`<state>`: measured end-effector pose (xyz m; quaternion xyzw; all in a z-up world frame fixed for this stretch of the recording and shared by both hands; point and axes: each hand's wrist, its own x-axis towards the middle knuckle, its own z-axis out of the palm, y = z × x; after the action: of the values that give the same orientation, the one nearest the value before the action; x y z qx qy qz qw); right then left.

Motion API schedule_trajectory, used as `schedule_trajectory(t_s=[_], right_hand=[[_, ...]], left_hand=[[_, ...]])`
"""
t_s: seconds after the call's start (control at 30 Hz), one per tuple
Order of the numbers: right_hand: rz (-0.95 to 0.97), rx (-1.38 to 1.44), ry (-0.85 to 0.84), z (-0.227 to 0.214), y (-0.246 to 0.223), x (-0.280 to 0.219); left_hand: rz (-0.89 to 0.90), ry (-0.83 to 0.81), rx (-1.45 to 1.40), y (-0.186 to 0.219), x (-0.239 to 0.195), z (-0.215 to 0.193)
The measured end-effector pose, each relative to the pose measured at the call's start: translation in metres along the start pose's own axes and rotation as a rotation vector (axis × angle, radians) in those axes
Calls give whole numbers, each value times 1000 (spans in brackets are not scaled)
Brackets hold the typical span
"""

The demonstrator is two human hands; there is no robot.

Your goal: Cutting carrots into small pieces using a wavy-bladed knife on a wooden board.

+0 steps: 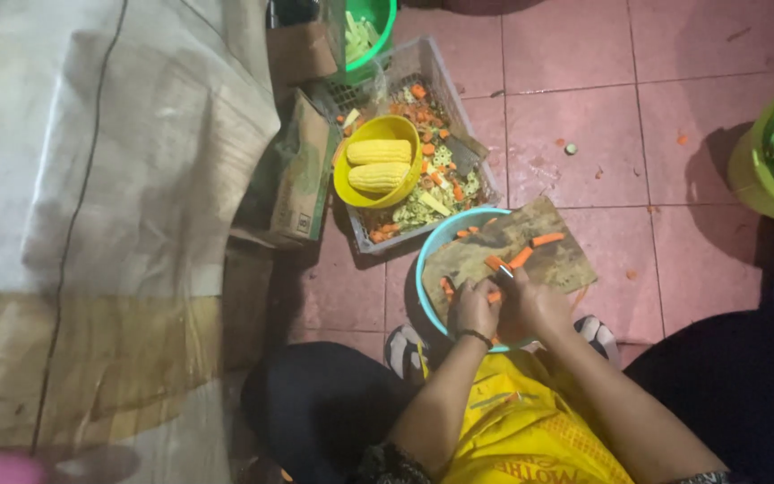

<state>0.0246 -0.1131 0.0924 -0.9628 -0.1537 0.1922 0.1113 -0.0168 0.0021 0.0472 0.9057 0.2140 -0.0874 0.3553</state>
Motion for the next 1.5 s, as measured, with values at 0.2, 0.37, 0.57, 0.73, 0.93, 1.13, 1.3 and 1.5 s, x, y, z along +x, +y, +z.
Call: schedule_trajectory(t_s=[0.2,0.37,0.57,0.73,0.93,1.13,1.3,1.5], right_hand=[[-51,45,16,41,22,9],[-96,75,26,55,17,3],[-93,18,113,71,32,18],[82,45,-39,33,5,4],[-228,146,177,75,24,7],[-47,107,45,38,4,2],[-97,66,91,57,24,8],[-141,214,86,93,38,20]], left_hand=[[146,128,-44,-29,16,37],[213,193,-32,-64,25,80],[94,167,-52,-36,16,43],[165,184,-235,-61,23,73],[173,175,-4,-64,29,66],[157,226,-35,-53,23,59],[24,197,-93,-43,16,48],[122,227,-1,-59,32,66]])
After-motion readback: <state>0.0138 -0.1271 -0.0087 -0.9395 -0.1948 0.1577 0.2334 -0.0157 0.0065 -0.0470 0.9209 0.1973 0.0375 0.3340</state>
